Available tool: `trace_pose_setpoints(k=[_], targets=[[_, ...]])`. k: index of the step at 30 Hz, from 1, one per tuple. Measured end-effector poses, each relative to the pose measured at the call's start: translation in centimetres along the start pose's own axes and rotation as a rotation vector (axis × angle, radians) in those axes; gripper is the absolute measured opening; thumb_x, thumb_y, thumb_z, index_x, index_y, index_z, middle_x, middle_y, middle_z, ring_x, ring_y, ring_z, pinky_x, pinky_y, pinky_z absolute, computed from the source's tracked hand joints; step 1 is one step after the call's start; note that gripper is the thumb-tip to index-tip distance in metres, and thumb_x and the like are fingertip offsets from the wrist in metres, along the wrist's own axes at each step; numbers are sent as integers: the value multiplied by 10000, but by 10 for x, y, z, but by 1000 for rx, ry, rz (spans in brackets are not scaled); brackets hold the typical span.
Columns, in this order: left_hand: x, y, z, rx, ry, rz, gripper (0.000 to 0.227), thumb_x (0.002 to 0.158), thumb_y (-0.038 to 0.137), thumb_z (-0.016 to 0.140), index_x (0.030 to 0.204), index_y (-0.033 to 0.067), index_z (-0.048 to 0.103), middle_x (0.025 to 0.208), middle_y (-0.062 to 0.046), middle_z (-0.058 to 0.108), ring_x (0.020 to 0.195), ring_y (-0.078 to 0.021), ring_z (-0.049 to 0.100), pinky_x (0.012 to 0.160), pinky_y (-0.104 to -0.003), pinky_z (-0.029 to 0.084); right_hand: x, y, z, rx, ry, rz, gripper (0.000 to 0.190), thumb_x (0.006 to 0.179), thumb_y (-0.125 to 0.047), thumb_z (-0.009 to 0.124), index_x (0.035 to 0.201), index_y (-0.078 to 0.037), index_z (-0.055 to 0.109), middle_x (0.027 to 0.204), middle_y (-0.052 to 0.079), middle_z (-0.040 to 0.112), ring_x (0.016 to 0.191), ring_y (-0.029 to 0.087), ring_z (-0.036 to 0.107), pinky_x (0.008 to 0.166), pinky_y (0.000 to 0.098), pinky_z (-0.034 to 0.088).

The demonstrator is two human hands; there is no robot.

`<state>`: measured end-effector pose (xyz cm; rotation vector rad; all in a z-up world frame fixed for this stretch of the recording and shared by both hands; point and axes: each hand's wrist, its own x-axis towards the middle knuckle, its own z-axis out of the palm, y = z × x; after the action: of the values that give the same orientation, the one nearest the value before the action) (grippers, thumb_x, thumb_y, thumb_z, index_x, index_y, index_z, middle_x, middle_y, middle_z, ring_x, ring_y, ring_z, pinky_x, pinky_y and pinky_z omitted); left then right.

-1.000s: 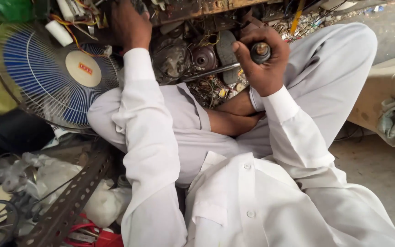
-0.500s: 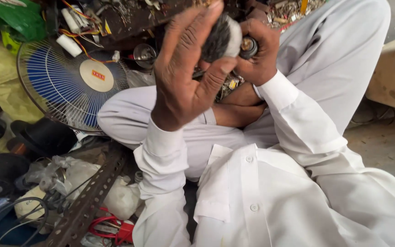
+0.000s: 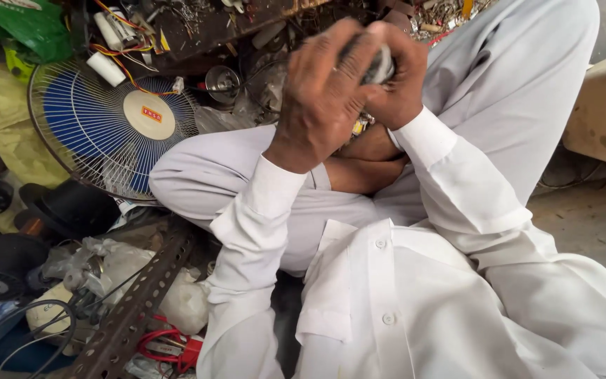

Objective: The recorder is repairing or assembling fan motor components at a workbench.

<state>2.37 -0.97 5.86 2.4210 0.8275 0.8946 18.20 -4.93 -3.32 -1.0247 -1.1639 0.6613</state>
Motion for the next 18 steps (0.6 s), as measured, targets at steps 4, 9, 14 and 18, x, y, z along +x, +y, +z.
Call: trace_pose_setpoints(k=[4, 9, 14, 18], targets=[[-3, 7, -6, -58, 3, 13, 543, 1155, 463, 531, 1600, 172, 421, 1525, -73, 508, 1362, -229, 531, 1131, -361, 490, 1, -6, 0, -160, 97, 34, 323, 931, -193, 892, 944, -26, 616, 842, 46, 594, 754, 127, 550, 635, 265, 436], [-7, 0, -2, 53, -3, 44, 545, 1176, 427, 552, 1614, 144, 393, 1524, -113, 490, 1376, -260, 514, 1141, -369, 500, -4, 8, 3, -56, 47, -5, 405, 937, -281, 907, 988, -13, 608, 852, 38, 619, 767, 125, 569, 711, 291, 496], [5, 8, -8, -131, 27, 30, 559, 1117, 324, 630, 1601, 164, 400, 1494, -90, 509, 1318, -262, 529, 1103, -390, 498, -8, 7, -1, -206, 28, 1, 270, 984, -225, 814, 1024, -37, 624, 861, 45, 648, 771, 125, 626, 713, 269, 505], [0, 4, -9, 11, -72, 47, 566, 1116, 331, 673, 1582, 136, 418, 1449, -90, 528, 1276, -258, 570, 1087, -416, 497, -11, 16, 5, -89, 77, 79, 320, 958, -226, 860, 1003, -7, 630, 869, 66, 599, 715, 157, 562, 654, 277, 467]])
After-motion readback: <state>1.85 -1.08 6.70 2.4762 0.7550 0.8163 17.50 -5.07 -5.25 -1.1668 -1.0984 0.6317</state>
